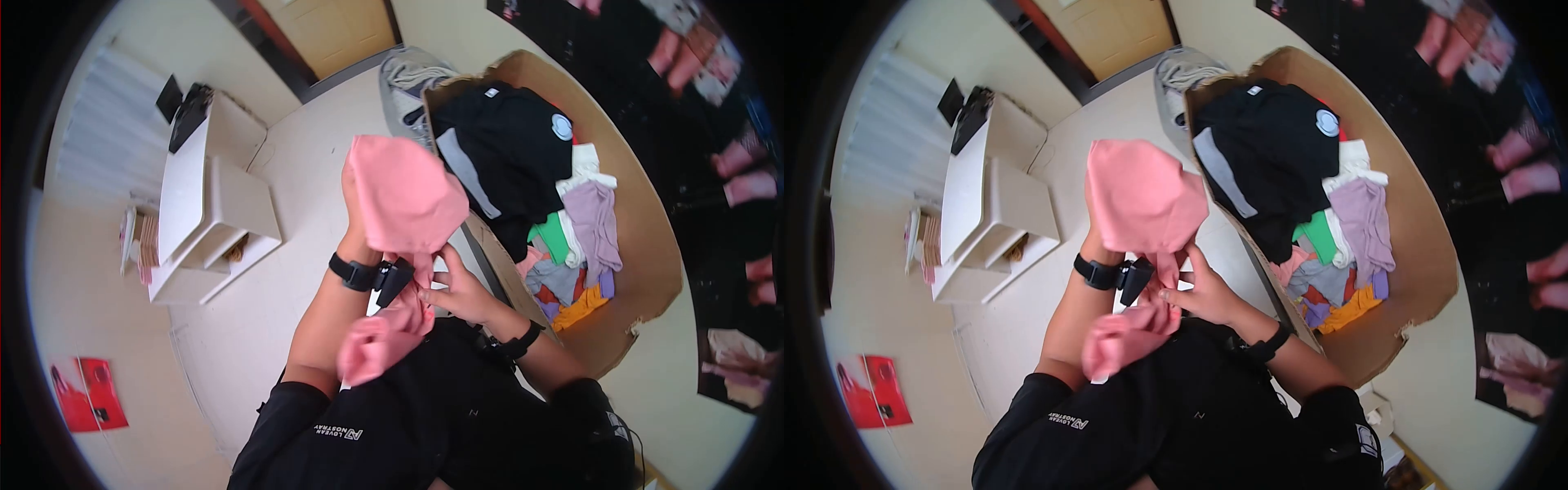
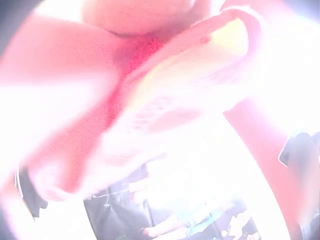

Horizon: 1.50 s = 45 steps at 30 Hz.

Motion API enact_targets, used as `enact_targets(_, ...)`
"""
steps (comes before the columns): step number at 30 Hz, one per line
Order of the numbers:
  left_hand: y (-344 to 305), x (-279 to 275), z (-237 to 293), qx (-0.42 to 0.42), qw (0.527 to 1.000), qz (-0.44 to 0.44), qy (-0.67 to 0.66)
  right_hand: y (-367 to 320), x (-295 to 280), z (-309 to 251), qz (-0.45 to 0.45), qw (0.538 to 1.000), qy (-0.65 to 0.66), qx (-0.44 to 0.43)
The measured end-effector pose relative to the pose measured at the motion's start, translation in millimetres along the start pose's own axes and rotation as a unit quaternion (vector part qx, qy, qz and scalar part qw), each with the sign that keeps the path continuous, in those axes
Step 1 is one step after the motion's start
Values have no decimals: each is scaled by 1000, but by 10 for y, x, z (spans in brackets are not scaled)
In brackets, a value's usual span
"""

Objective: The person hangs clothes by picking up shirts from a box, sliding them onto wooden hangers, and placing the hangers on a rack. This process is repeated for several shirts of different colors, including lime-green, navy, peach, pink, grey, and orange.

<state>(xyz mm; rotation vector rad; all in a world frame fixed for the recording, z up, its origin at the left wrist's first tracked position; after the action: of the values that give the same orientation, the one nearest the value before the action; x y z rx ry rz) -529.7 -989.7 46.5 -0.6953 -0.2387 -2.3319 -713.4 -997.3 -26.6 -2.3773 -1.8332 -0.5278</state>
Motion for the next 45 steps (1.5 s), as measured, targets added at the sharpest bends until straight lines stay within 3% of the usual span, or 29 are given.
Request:
enact_targets(1, 29, 54, 122, 13, 1000, 14, -5, 96, 66, 18, -38, 998, -40, 14)
enact_targets(3, -3, -32, 378, 89, 977, 168, 100, 318, 164, 243, -72, 997, 22, 30)
enact_targets(6, -56, -327, 692, 133, 969, 204, 43, 667, 403, 416, -94, 988, 94, 80)
enact_targets(8, -157, -566, 961, 160, 961, 223, 31, 861, 548, 639, -138, 974, -79, 162)
enact_targets(9, -242, -673, 1098, 163, 960, 228, -10, 993, 577, 802, -135, 967, -145, 158)
enact_targets(10, -320, -788, 1220, 168, 957, 231, -52, 1140, 602, 853, -94, 982, -157, 48)
enact_targets(11, -418, -910, 1370, 180, 952, 239, -60, 1274, 655, 823, -65, 974, -217, -7)
enact_targets(12, -505, -1007, 1507, 173, 958, 228, -19, 1412, 751, 733, -36, 959, -273, -64)
enact_targets(13, -571, -1136, 1612, 162, 962, 218, 21, 1549, 894, 712, -49, 957, -278, -63)
enact_targets(15, -630, -1485, 1782, 164, 960, 214, 78, 1861, 1275, 231, 25, 933, -265, -241)
enact_targets(16, -639, -1637, 1867, 162, 955, 202, 142, 2033, 1409, 230, 14, 932, -271, -241)
enact_targets(18, -669, -2013, 2032, 173, 952, 206, 146, 2407, 1629, 363, -30, 989, -114, -92)
enact_targets(20, -749, -2442, 2265, 216, 900, 267, 268, 2697, 1927, 254, -42, 987, -109, -111)
enact_targets(22, -831, -2930, 2455, 208, 897, 301, 247, 2982, 2199, 93, -37, 979, -95, -176)
enact_targets(23, -843, -3253, 2518, 221, 872, 343, 270, 3062, 2417, -44, -45, 974, -92, -203)
enact_targets(24, -877, -3512, 2594, 230, 845, 384, 293, 3153, 2578, -117, -55, 973, -90, -206)
enact_targets(26, -931, -3959, 2659, 220, 844, 394, 289, 3396, 2819, -80, -128, 967, -106, -194)
enact_targets(28, -969, -4317, 2657, 204, 876, 377, 218, 3583, 3062, 45, -119, 982, -42, -142)
enact_targets(30, -1126, -4518, 2674, 224, 863, 402, 208, 3809, 3294, 187, -111, 990, 22, -90)
enact_targets(33, -1396, -4900, 2348, 157, 855, 438, 229, 4025, 3484, 440, -40, 989, 142, -15)
enact_targets(35, -1648, -5170, 2006, 132, 837, 454, 277, 4169, 3607, 470, -64, 984, 166, 3)
enact_targets(37, -1942, -5663, 1493, 84, 836, 504, 197, 4289, 3689, 374, -131, 969, 209, 12)
enact_targets(39, -2105, -6242, 684, -94, 822, 557, 74, 4383, 3732, 111, -212, 953, 213, -47)
enact_targets(40, -2066, -6165, 403, -228, 822, 520, -53, 4436, 3678, -9, -198, 962, 153, -107)
enact_targets(42, -1646, -6021, 73, -299, 865, 370, -163, 4662, 3596, 41, -215, 957, 162, -107)
enact_targets(43, -1315, -5767, 313, -258, 906, 253, -221, 4797, 3541, 74, -225, 954, 164, -110)
enact_targets(45, -643, -5419, 888, -78, 942, 143, -294, 5055, 3364, 136, -240, 949, 168, -116)
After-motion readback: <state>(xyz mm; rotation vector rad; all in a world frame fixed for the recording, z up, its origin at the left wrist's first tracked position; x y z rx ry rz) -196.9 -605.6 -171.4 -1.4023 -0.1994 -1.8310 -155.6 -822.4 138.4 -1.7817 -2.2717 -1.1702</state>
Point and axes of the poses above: each hand's wrist, its own y-axis towards the middle knuckle, its own x-axis out of the palm, z = x × y, the point moved 5 cm from there along y, towards the middle knuckle, and after that the axes turned 10 degrees about -x, right-handed, at the moved point
